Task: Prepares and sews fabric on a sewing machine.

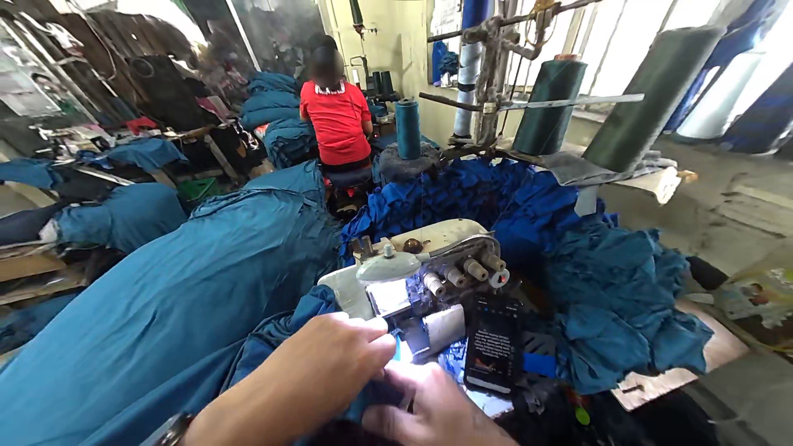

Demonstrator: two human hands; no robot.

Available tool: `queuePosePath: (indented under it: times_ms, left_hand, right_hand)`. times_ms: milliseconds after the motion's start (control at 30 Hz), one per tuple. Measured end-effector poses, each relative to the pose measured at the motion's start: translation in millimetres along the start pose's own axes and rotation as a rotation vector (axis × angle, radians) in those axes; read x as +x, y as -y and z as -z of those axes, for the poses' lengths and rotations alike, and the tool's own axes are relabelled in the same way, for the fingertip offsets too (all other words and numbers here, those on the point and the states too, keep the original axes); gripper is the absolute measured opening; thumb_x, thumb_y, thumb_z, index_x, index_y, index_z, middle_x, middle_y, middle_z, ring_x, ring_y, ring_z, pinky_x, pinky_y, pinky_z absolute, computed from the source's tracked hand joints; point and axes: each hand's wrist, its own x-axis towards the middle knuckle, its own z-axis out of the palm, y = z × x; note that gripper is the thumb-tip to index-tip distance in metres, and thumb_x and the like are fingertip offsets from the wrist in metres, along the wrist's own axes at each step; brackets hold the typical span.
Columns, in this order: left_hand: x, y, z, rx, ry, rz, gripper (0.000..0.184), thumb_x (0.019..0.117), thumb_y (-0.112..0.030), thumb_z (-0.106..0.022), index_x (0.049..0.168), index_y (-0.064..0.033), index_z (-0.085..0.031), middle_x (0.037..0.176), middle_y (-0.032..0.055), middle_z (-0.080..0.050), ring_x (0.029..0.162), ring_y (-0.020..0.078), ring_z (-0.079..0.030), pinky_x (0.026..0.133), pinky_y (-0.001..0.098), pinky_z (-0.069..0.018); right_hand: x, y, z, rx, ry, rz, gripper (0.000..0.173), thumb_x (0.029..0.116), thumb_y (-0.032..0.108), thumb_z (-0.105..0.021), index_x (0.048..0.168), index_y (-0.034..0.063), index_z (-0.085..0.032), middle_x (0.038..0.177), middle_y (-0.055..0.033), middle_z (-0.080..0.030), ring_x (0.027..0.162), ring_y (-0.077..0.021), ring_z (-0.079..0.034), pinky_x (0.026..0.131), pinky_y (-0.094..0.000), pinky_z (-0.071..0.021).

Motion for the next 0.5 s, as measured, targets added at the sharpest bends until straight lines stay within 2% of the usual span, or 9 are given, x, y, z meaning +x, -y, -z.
queuePosePath:
  times_ms: [67,133,167,200,233,267,333,433,500]
  left_hand:
    - [4,-1,-3,-0.087,0.073,-0.007,0.009,0.0974,-0.021,-0.062,0.094,-0.0142,-0.066,0.079,0.0014,-0.061,0.063,0.0187,-0.063,0.048,0.0362,-0.0515]
    - [5,1,-6,-0.249,0.259,-0.015,0.015,0.0962,-0.019,-0.067,0.110,-0.0138,-0.069,0.105,0.0055,-0.068,0.082,0.0240,-0.070,0.058,0.0448,-0.0580]
    - [7,2,-7,-0.337,0.375,-0.022,0.014,0.0972,-0.017,-0.066,0.109,-0.0114,-0.071,0.117,0.0081,-0.068,0.091,0.0275,-0.071,0.065,0.0501,-0.0593]
    - [10,3,-5,-0.410,0.503,-0.023,0.013,0.0990,-0.016,-0.064,0.106,-0.0072,-0.071,0.122,0.0115,-0.068,0.099,0.0313,-0.070,0.074,0.0550,-0.0584]
    - [14,5,-1,-0.449,0.595,-0.020,0.015,0.1003,-0.016,-0.062,0.105,-0.0044,-0.071,0.119,0.0140,-0.069,0.103,0.0337,-0.069,0.081,0.0572,-0.0568]
    - [19,7,4,-0.458,0.663,-0.003,0.017,0.1008,-0.018,-0.062,0.103,-0.0025,-0.070,0.110,0.0161,-0.070,0.101,0.0356,-0.069,0.083,0.0583,-0.0551]
    - [28,9,17,-0.391,0.749,0.058,0.025,0.1020,-0.025,-0.062,0.098,-0.0015,-0.070,0.095,0.0174,-0.069,0.094,0.0375,-0.068,0.079,0.0589,-0.0535]
    - [29,8,25,-0.251,0.716,0.125,0.038,0.1014,-0.038,-0.062,0.095,-0.0017,-0.070,0.089,0.0177,-0.069,0.088,0.0385,-0.069,0.072,0.0585,-0.0538]
    - [24,6,20,-0.204,0.646,0.138,0.038,0.1005,-0.038,-0.063,0.093,-0.0016,-0.070,0.087,0.0177,-0.069,0.085,0.0382,-0.070,0.069,0.0574,-0.0542]
  right_hand:
    - [-9,9,-3,0.010,-0.018,-0.058,0.040,0.0983,0.039,-0.067,0.104,-0.0006,-0.071,0.085,-0.0126,-0.071,0.079,-0.0206,-0.070,0.071,-0.0438,-0.0568]
    - [-17,8,-6,-0.009,-0.018,-0.080,0.038,0.0986,0.036,-0.067,0.097,-0.0023,-0.072,0.083,-0.0143,-0.071,0.078,-0.0228,-0.070,0.071,-0.0444,-0.0572]
    - [-19,5,-9,-0.030,-0.003,-0.078,0.039,0.0988,0.034,-0.067,0.092,-0.0042,-0.069,0.081,-0.0165,-0.068,0.077,-0.0260,-0.068,0.070,-0.0461,-0.0548]
    - [-19,2,-9,-0.050,0.019,-0.064,0.040,0.0992,0.033,-0.066,0.090,-0.0053,-0.069,0.081,-0.0181,-0.068,0.079,-0.0284,-0.069,0.072,-0.0479,-0.0552]
    - [-18,-1,-9,-0.052,0.028,-0.035,0.039,0.0995,0.032,-0.066,0.090,-0.0055,-0.069,0.081,-0.0183,-0.068,0.079,-0.0281,-0.069,0.072,-0.0471,-0.0554]
    - [-16,-5,-9,-0.031,0.020,0.001,0.037,0.0995,0.030,-0.067,0.089,-0.0047,-0.069,0.079,-0.0166,-0.067,0.075,-0.0251,-0.068,0.069,-0.0436,-0.0549]
    - [-9,-10,-5,0.022,-0.018,0.033,0.030,0.0983,0.026,-0.068,0.092,-0.0029,-0.070,0.079,-0.0131,-0.068,0.072,-0.0183,-0.066,0.066,-0.0368,-0.0539]
    - [-4,-9,0,0.102,-0.043,-0.038,0.028,0.0941,0.023,-0.074,0.107,-0.0009,-0.071,0.096,-0.0111,-0.073,0.086,-0.0135,-0.070,0.078,-0.0329,-0.0581]
    - [-4,-10,-2,0.174,-0.074,-0.077,0.032,0.0928,0.019,-0.075,0.117,-0.0012,-0.067,0.106,-0.0106,-0.072,0.094,-0.0122,-0.071,0.085,-0.0309,-0.0597]
